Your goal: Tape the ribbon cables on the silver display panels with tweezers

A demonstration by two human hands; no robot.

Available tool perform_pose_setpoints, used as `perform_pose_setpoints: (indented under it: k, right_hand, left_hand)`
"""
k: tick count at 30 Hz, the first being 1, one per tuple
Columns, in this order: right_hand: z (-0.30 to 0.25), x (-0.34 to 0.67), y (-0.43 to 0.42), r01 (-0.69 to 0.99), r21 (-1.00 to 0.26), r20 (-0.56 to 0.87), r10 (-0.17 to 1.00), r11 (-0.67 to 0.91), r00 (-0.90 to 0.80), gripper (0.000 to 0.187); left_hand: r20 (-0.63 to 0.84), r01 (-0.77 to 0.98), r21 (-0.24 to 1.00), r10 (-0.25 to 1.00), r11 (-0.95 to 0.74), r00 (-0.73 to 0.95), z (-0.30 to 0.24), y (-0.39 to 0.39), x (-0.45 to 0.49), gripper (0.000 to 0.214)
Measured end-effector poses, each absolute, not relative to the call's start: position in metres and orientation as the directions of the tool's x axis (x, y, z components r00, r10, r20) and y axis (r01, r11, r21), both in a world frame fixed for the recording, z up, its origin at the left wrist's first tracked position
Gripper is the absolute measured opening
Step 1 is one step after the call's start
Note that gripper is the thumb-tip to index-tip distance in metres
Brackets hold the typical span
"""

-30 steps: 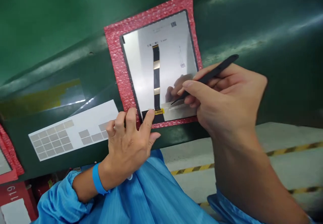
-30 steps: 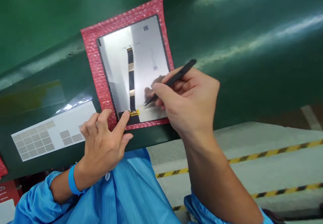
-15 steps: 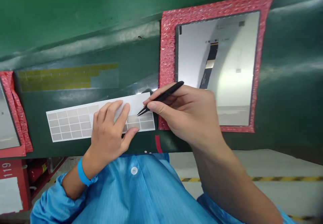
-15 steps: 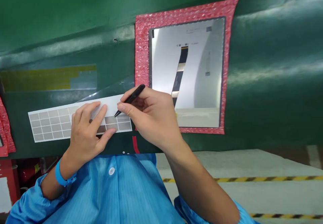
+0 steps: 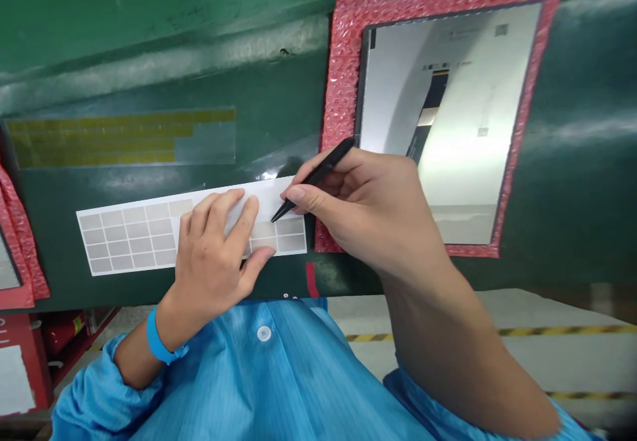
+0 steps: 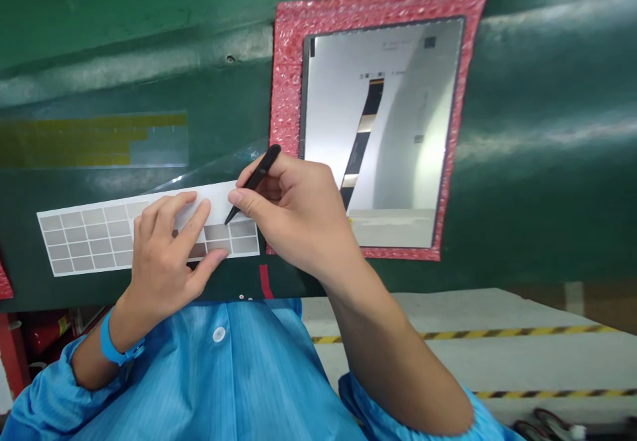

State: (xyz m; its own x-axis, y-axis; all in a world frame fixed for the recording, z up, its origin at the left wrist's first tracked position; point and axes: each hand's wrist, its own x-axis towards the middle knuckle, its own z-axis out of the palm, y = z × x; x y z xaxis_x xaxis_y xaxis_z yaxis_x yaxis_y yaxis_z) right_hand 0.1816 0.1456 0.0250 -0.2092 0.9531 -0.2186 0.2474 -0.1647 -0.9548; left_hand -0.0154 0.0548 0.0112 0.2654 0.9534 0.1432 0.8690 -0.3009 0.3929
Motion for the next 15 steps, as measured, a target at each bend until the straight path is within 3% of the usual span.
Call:
perform_pose_setpoints:
  k: [5, 10, 15]
  right_hand:
    - [0.0270, 0.1823, 0.1468, 0.244, -0.952, -0.249, 0.933, -0.186, -0.259, 0.015]
    - [0.0250, 0.1826, 0.1449, 0.195, -0.959, -0.242, 0.951, -0.204, -0.194, 0.015]
    - [0.0240, 0.1808, 0.1444, 0.258, -0.954, -0.208, 0.955, -0.151, -0.210, 0.015]
  left_hand:
    - [0.143, 0.869, 0.395, 0.954, -0.299, 0.263, 0.0123, 0.0544, -0.0153, 0.059]
    - [0.140, 0.868, 0.397, 0.954, -0.299, 0.265, 0.0125, 0.0550, -0.0155, 0.059]
    - [0.135, 0.871, 0.390, 0.954, -0.298, 0.266, 0.0122, 0.0556, -0.0152, 0.059]
